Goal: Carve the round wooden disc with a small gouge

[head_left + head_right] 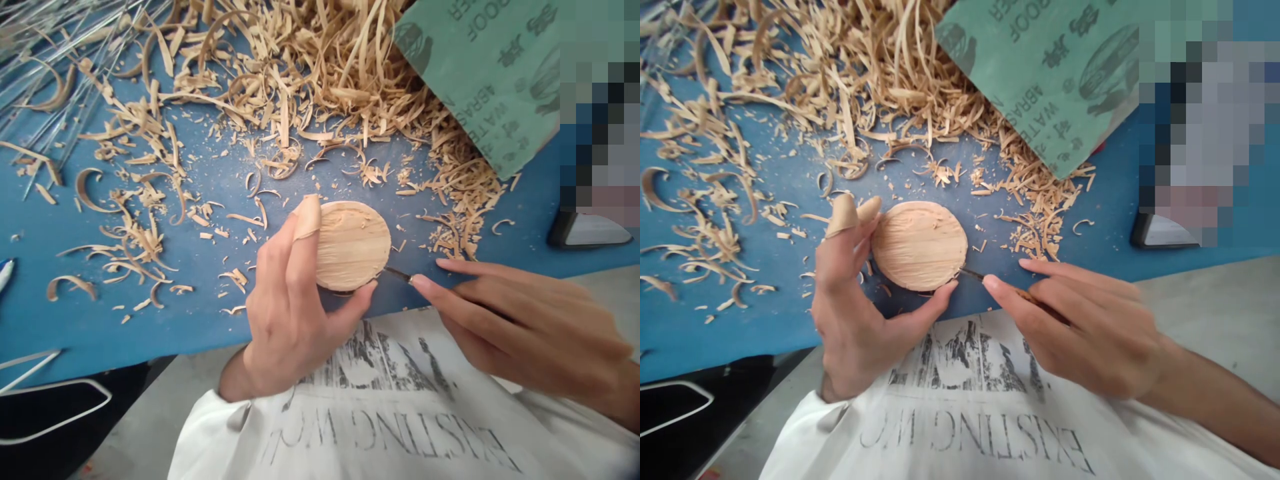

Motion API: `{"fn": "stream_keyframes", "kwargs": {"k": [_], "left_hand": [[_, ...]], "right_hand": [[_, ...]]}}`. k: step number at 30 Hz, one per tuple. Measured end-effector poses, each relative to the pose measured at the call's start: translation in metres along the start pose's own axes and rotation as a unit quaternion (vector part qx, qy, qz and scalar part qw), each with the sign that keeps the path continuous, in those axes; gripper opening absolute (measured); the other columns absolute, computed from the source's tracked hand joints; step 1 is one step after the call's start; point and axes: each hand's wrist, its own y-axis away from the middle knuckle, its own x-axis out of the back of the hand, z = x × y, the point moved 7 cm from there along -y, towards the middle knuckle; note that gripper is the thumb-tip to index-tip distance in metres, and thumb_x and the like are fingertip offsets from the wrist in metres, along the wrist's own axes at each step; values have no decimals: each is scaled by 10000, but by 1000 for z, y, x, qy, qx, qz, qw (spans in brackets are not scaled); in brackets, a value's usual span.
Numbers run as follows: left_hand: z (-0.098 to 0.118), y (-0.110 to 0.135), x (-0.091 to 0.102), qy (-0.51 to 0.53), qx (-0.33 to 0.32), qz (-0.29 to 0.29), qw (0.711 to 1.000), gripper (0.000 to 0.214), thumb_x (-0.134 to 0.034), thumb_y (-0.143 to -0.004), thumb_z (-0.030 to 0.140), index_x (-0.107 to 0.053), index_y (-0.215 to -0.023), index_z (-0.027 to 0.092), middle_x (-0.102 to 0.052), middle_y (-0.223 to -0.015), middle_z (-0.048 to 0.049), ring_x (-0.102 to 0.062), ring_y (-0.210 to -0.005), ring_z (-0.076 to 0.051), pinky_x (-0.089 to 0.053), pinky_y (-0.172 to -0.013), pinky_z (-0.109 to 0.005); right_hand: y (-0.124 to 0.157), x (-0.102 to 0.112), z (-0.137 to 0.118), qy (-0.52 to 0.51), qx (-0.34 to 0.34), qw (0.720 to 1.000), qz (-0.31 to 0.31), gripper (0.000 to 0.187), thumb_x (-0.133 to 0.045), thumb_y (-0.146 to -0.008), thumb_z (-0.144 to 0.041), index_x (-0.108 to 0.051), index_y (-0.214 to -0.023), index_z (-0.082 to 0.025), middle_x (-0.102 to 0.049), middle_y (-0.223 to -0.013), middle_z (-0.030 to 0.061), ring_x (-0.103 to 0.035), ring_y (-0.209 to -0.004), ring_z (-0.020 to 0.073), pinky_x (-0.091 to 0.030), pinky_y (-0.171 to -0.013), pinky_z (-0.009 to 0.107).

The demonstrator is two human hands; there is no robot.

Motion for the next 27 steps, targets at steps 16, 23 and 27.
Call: {"fn": "stream_keyframes", "kwargs": {"k": [16,23,27], "left_hand": [[-1,2,0,-24,-19,0,1000,1301,-1078,-887,455,-280,-1876,176,-674,-1662,-267,-719,-1535,-418,-722,-1185,-604],[-5,4,0,11,36,-12,999,1150,-978,-995,417,-251,-1885,379,-658,-1751,-157,-692,-1594,-421,-731,-1193,-673],[-3,4,1,17,33,-11,999,1201,-1003,-973,413,-234,-1896,393,-655,-1750,-156,-697,-1589,-418,-725,-1206,-682]], "right_hand": [[-11,12,-20,51,-26,995,-88,508,-611,-1121,-127,-641,-1628,-92,-813,-1030,37,-769,-1020,225,-630,-1185,400],[-23,18,-29,69,-47,994,-64,491,-613,-1100,-118,-675,-1584,-62,-790,-937,33,-745,-961,252,-629,-1143,445],[-27,18,-33,79,-46,993,-67,473,-635,-1095,-109,-697,-1559,-50,-776,-903,32,-721,-887,253,-634,-1095,454]]}}
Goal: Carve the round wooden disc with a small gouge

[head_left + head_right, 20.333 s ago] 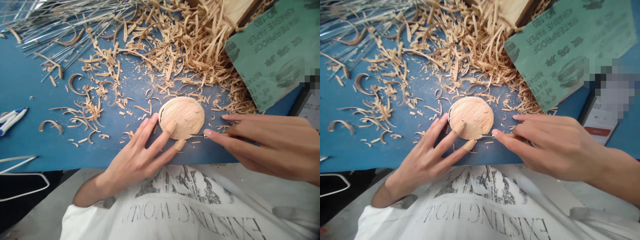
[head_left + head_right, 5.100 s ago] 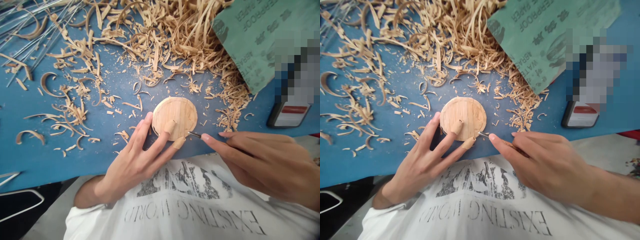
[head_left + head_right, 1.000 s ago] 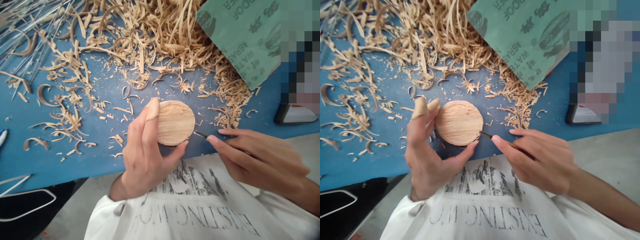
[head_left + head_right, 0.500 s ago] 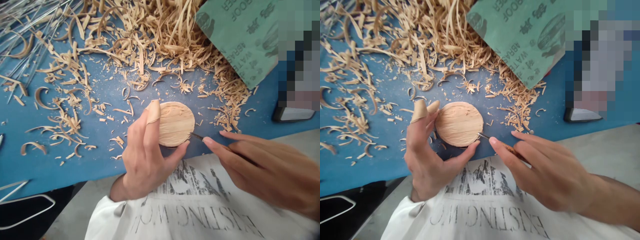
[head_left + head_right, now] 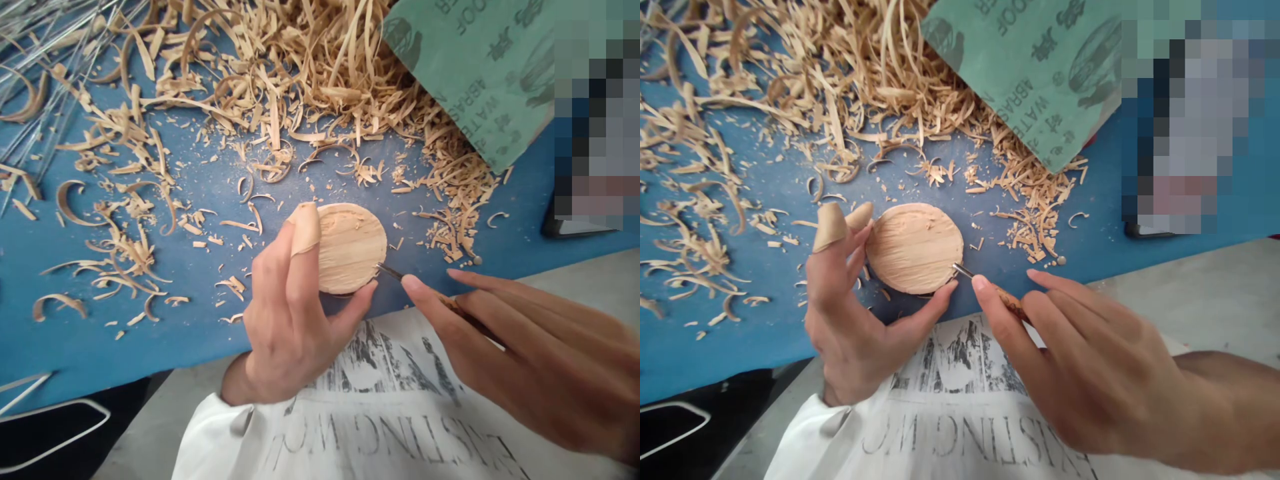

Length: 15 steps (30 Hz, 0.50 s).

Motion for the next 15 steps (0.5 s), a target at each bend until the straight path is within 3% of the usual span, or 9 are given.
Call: {"fn": "stream_keyframes", "kwargs": {"k": [6,10,12,15], "left_hand": [[0,0,0,-4,6,1,1000,1199,-1002,-968,401,-245,-1898,418,-652,-1753,-148,-701,-1580,-422,-735,-1180,-684],[1,0,0,-11,-6,9,1000,1223,-1014,-947,403,-253,-1905,386,-665,-1729,-165,-716,-1554,-399,-730,-1189,-639],[1,0,0,-21,-22,22,999,1248,-1028,-925,423,-261,-1906,339,-675,-1707,-190,-734,-1522,-397,-730,-1174,-618],[1,0,0,-53,-44,40,997,1268,-1042,-896,496,-290,-1893,276,-692,-1676,-204,-752,-1479,-396,-731,-1134,-583]], "right_hand": [[1,-5,2,-13,22,999,37,419,-630,-1107,-107,-725,-1510,-42,-698,-829,-2,-704,-834,211,-656,-1195,441],[8,-23,13,-45,15,994,101,415,-707,-1058,-32,-762,-1467,-72,-707,-856,-23,-727,-876,140,-552,-1374,386],[13,-32,17,-65,19,987,144,406,-800,-1025,-40,-790,-1427,-97,-738,-891,-24,-736,-870,109,-532,-1377,344],[18,-41,22,-94,3,977,191,450,-877,-979,-43,-802,-1413,-136,-760,-903,-31,-757,-857,99,-616,-1293,329]]}}
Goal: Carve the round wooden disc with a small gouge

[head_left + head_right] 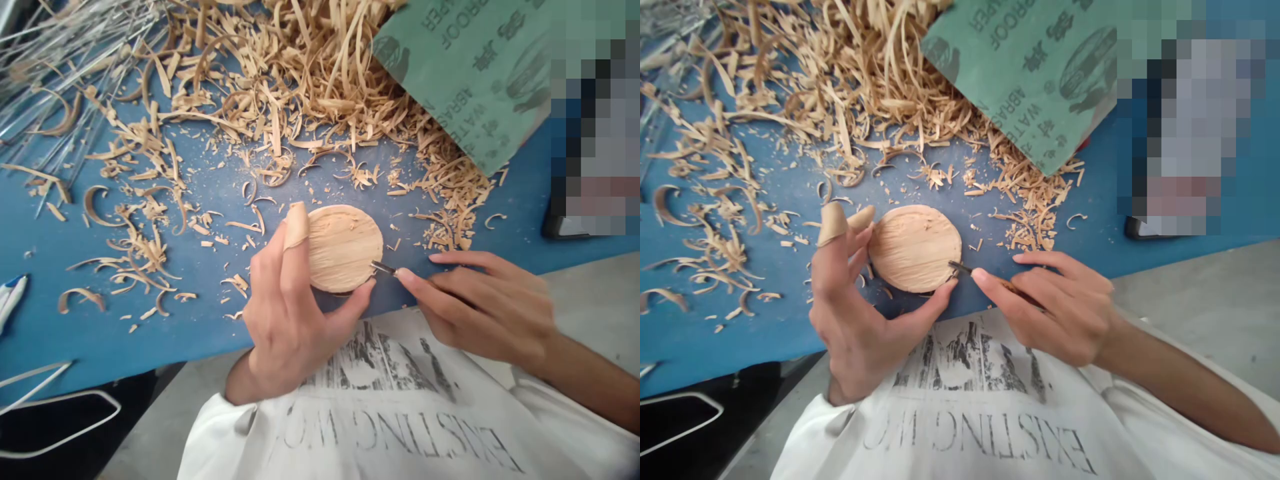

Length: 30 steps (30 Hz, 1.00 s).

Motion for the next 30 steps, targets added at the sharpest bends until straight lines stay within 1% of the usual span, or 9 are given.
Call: {"fn": "stream_keyframes", "kwargs": {"k": [3,6,10,13,17,22,26,28,30], "left_hand": [[1,0,0,-34,-14,18,999,1285,-1040,-878,580,-312,-1879,237,-728,-1617,-190,-783,-1403,-387,-723,-1084,-529],[2,0,2,-57,1,34,998,1289,-1032,-871,634,-319,-1876,257,-746,-1581,-173,-803,-1331,-387,-699,-1080,-525],[3,0,3,-55,15,30,998,1262,-1039,-879,622,-333,-1874,299,-745,-1570,-171,-799,-1304,-406,-683,-1094,-574],[4,-1,2,-59,17,14,998,1273,-1026,-905,594,-288,-1894,284,-743,-1569,-189,-793,-1304,-416,-687,-1085,-596],[6,-1,3,-69,-5,32,997,1312,-1036,-875,649,-313,-1881,215,-756,-1545,-207,-800,-1295,-398,-690,-1079,-566],[5,-1,2,-67,-8,30,997,1253,-1008,-911,658,-323,-1876,248,-774,-1538,-195,-810,-1294,-402,-707,-1012,-557],[6,-2,3,-69,-11,33,997,1291,-1033,-886,647,-327,-1880,220,-778,-1529,-198,-812,-1291,-397,-704,-1025,-531],[7,-2,3,-73,-21,37,996,1320,-1043,-871,650,-329,-1879,184,-782,-1514,-211,-817,-1289,-399,-715,-1011,-529],[7,-2,4,-73,-19,30,997,1318,-1042,-879,630,-312,-1889,202,-780,-1524,-206,-821,-1300,-400,-734,-1004,-542]], "right_hand": [[2,2,1,-9,-34,999,12,618,-876,-960,-16,-752,-1545,-173,-771,-905,-42,-798,-887,121,-701,-1196,344],[-1,8,-2,11,-57,998,-14,726,-867,-952,-2,-696,-1640,-156,-772,-900,-40,-830,-933,143,-681,-1240,351],[-11,12,-11,50,-10,995,-86,573,-838,-971,-14,-731,-1530,-76,-755,-858,-42,-828,-965,149,-580,-1354,364],[-17,13,-13,59,-1,991,-121,496,-755,-1007,-11,-741,-1496,-95,-746,-850,-48,-821,-949,147,-577,-1355,367],[-20,17,-16,78,-20,988,-130,489,-695,-1048,-28,-733,-1529,-114,-785,-921,-30,-806,-974,150,-534,-1380,336],[-21,24,-19,90,-31,984,-147,465,-630,-1102,-97,-734,-1544,-195,-812,-998,-28,-799,-1007,167,-614,-1239,321],[-26,26,-25,106,-8,978,-177,492,-628,-1089,-119,-702,-1575,-98,-779,-916,13,-766,-919,237,-660,-1040,421],[-30,28,-29,105,-4,977,-186,503,-625,-1079,-122,-705,-1572,-62,-769,-909,35,-759,-925,269,-652,-1003,469],[-35,29,-33,103,-2,977,-187,485,-646,-1067,-113,-736,-1541,-69,-782,-957,56,-763,-969,282,-646,-996,485]]}}
